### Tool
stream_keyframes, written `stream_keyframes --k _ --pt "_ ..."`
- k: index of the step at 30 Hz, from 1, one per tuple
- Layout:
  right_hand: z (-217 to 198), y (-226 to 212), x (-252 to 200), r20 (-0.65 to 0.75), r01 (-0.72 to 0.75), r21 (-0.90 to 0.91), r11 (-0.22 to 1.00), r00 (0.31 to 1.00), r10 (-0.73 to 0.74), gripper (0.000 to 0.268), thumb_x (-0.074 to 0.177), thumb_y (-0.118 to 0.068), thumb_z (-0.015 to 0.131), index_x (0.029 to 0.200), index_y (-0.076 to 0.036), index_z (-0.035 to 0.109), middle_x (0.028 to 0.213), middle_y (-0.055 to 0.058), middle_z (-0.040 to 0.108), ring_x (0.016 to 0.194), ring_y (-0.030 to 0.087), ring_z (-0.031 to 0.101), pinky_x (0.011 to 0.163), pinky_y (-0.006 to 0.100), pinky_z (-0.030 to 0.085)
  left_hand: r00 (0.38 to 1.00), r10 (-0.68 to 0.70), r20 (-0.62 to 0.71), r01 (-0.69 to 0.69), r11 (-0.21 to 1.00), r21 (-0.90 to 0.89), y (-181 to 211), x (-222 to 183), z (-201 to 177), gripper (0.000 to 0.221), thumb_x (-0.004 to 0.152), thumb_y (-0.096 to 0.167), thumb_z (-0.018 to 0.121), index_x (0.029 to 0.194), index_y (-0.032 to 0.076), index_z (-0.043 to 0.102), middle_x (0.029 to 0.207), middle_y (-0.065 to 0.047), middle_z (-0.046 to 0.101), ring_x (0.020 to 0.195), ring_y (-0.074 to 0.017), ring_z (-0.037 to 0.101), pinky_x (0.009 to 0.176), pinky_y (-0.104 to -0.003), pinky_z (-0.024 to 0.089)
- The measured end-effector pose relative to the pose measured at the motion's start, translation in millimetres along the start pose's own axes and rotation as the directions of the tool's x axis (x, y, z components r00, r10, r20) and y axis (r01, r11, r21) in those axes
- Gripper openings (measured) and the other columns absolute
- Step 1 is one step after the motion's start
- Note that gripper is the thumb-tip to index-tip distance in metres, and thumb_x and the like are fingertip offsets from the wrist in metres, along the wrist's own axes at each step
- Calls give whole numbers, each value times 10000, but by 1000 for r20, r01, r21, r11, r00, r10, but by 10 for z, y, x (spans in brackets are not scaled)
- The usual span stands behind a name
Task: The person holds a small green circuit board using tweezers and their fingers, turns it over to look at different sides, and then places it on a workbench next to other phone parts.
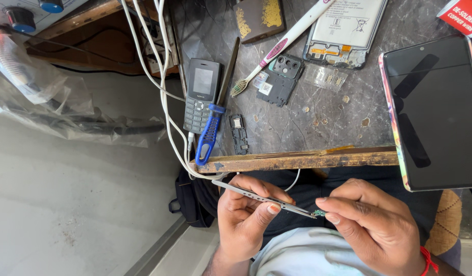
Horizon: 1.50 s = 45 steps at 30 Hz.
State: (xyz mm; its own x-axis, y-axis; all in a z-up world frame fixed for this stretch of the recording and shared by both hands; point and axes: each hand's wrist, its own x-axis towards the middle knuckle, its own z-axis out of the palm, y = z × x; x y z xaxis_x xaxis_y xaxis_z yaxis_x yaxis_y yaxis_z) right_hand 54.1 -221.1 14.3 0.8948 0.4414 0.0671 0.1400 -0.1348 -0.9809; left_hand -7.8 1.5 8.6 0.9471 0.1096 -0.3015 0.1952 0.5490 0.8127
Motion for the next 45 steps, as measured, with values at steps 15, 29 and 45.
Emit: stream_keyframes --k 15,29,45 --pt "16 55 -38 -20 -109 6 994 994 109 248 907 -17 710 1152 -22 744 974 40 731 657 20 622 533 163 448 999 30 -14 -30 1000 -3 31 -44 -12 265 964 -8 730 1115 3 513 1073 -258 720 1014 -269 728 916 -380 592" --pt "99 206 -250 13 -324 652 686 909 417 270 930 95 628 1187 125 705 1073 166 658 793 163 636 677 296 561 957 286 -43 -281 956 86 -29 -287 -44 239 979 -33 719 1098 1 515 1043 -250 706 1021 -324 722 956 -486 613" --pt "161 199 -350 -24 -244 695 676 932 361 259 949 88 624 1194 128 695 1083 179 660 818 159 626 680 305 554 835 534 130 -549 796 254 -84 -344 11 200 932 -92 735 981 -20 556 972 -279 735 963 -375 768 850 -468 663"
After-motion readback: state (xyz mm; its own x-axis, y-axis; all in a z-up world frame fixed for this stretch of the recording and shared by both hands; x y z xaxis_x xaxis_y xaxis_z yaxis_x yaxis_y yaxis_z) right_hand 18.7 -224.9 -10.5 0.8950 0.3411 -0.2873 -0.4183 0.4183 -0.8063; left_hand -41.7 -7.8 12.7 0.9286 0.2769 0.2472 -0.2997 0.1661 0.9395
